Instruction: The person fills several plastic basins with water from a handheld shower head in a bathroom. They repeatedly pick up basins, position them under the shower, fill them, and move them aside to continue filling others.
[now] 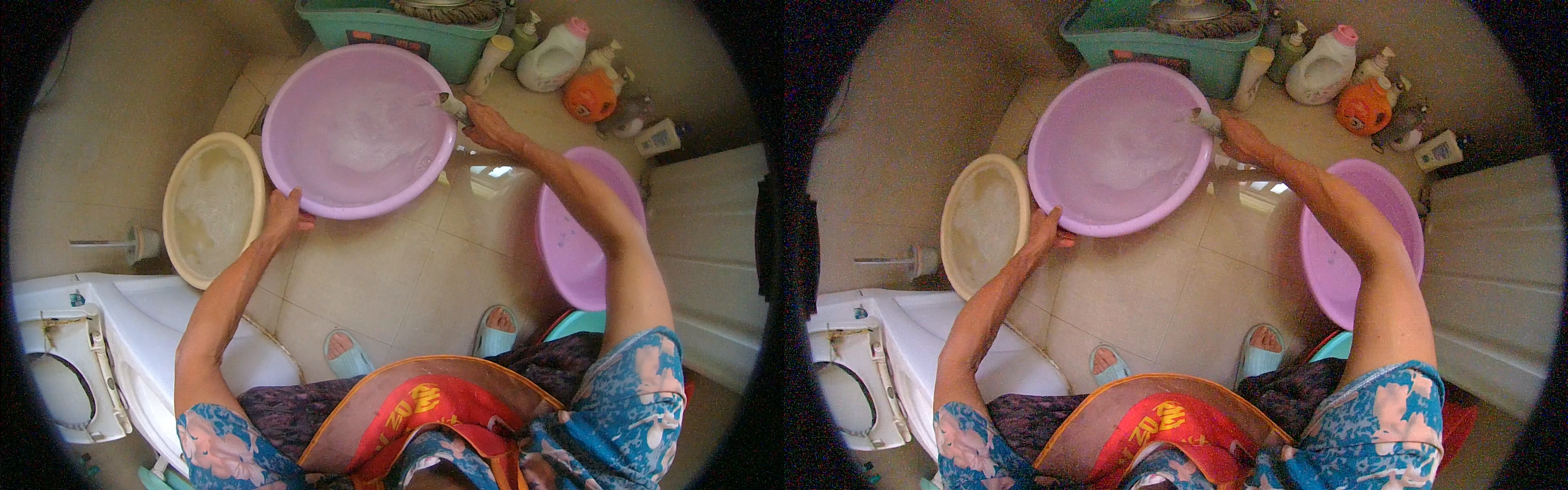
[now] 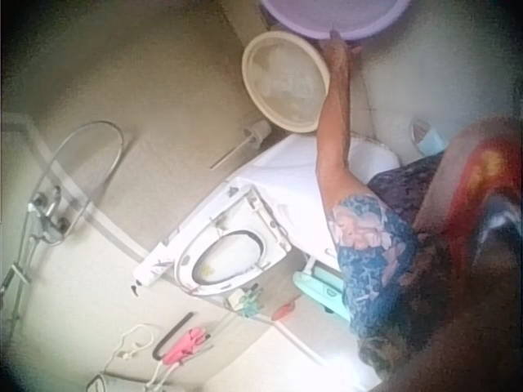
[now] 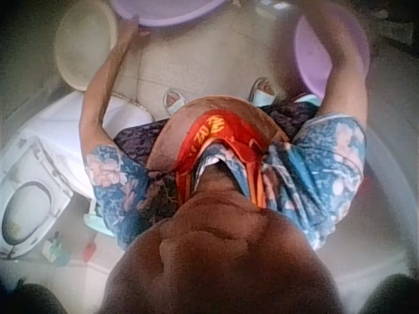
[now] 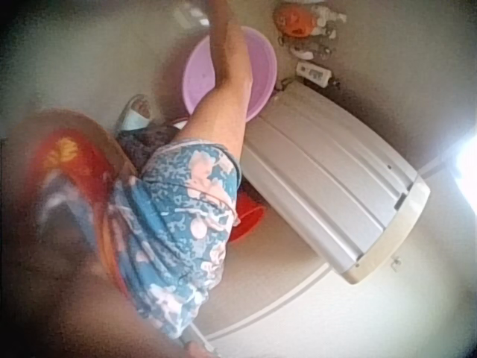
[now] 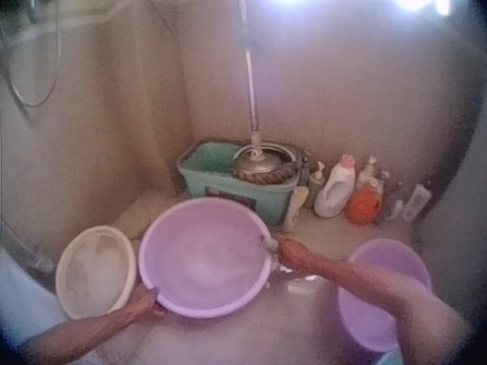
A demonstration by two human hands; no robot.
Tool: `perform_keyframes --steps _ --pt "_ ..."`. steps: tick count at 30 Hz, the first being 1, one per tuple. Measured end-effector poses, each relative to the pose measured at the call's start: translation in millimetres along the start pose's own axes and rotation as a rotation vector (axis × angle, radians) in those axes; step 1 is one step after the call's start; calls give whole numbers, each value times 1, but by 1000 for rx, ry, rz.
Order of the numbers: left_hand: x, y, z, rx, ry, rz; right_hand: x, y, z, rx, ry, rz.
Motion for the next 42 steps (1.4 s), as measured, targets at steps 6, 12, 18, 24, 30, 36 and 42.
perform_keyframes --steps 6,12,18,24,30,36,42 --pt "6 -6 -2 115 -1 6 -6 1 8 48 -112 90" --pt "15 -1 7 176 -39 -87 0 2 7 -84 -120 29" --pt "14 -9 4 244 124 -73 -6 15 33 -131 -165 93" --pt "19 4 -13 286 221 3 6 46 39 -291 -290 8" --pt "26 58 -23 392 186 23 63 97 13 -257 -121 -65" --pt "74 129 9 504 331 191 117 111 -61 -241 -33 -274" --pt "168 186 56 618 538 477 156 45 -192 -149 -354 -243"
Point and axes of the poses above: each hand's wrist, its own y-axis away from the middle knuckle, its own x-axis out of the back of the hand, z = x × y, the point moved 2 cm from there along -y, towards the middle knuckle, and after that the axes turned 6 degrees about z, right-handed, at the moved point
